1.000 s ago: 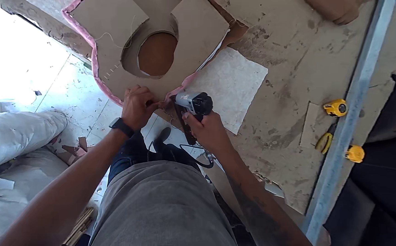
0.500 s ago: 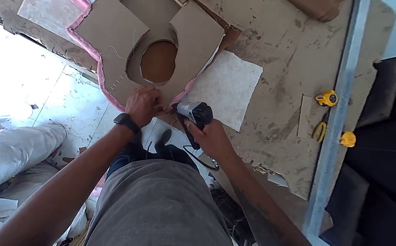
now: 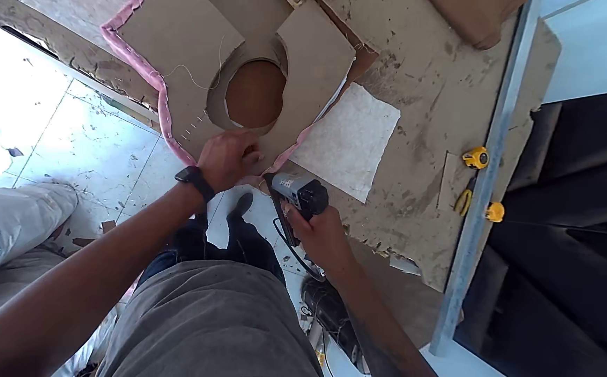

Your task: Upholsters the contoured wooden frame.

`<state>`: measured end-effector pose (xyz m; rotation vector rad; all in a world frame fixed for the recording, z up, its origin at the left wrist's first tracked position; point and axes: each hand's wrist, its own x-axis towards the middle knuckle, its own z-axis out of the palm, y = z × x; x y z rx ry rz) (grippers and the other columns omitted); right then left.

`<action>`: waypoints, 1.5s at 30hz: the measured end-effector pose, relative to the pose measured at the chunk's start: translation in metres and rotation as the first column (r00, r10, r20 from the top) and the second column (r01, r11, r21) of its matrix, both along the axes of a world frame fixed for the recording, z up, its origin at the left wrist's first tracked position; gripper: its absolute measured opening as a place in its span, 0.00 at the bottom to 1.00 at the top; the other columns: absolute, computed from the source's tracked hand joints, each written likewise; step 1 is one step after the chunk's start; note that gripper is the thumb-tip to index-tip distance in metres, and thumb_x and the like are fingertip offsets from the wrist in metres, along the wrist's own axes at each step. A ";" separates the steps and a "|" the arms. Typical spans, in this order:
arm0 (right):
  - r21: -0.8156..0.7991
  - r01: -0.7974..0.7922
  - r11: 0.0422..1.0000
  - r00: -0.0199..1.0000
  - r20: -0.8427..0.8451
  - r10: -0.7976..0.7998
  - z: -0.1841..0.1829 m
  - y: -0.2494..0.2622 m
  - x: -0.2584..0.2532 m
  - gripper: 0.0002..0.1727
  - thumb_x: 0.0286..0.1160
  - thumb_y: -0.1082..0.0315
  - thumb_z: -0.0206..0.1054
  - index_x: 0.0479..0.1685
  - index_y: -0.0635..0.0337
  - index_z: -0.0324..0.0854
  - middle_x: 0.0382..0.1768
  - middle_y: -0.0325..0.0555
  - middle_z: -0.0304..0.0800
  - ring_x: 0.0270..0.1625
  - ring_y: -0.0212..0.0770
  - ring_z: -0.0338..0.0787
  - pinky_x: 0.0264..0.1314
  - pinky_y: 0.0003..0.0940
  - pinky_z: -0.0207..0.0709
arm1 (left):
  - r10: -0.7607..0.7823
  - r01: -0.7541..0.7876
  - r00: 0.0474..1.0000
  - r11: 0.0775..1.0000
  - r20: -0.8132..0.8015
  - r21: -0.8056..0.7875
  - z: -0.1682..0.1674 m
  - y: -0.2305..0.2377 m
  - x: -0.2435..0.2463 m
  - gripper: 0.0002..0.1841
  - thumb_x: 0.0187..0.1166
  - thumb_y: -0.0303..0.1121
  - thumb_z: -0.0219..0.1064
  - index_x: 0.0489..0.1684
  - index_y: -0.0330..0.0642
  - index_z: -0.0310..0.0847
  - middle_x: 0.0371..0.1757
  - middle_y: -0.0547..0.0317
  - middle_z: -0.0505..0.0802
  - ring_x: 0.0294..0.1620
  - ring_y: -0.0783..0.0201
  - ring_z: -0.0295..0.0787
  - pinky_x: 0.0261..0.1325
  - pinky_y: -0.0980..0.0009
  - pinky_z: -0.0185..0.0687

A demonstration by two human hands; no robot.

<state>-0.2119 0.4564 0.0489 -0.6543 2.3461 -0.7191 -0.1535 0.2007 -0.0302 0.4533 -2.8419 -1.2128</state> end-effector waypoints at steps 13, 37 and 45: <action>-0.021 0.126 0.992 0.992 0.019 -0.126 -0.001 -0.004 0.036 0.11 0.82 0.49 0.66 0.48 0.42 0.87 0.22 0.32 0.86 0.18 0.34 0.83 0.20 0.39 0.84 | 0.160 -0.108 0.951 0.973 -0.264 0.202 -0.004 -0.027 0.062 0.08 0.79 0.35 0.69 0.50 0.51 0.91 0.53 0.63 0.89 0.53 0.68 0.85 0.57 0.64 0.85; -0.001 0.414 0.910 0.880 -0.255 -0.400 0.023 0.134 -0.286 0.33 0.81 0.41 0.65 0.66 0.64 0.81 0.65 0.65 0.83 0.68 0.58 0.84 0.69 0.60 0.79 | 0.807 -0.553 0.364 -0.213 0.464 0.805 -0.019 0.012 0.047 0.30 0.92 0.49 0.56 0.87 0.42 0.60 0.68 0.39 0.88 0.66 0.45 0.90 0.65 0.45 0.89; 0.038 -0.139 0.990 0.984 -0.102 0.143 -0.033 -0.204 -0.409 0.43 0.75 0.25 0.56 0.75 0.50 0.81 0.62 0.59 0.90 0.65 0.63 0.88 0.67 0.75 0.76 | 0.895 -0.722 0.193 -0.148 0.402 0.676 0.027 0.009 0.027 0.30 0.88 0.49 0.62 0.80 0.36 0.68 0.59 0.42 0.93 0.58 0.53 0.93 0.62 0.51 0.90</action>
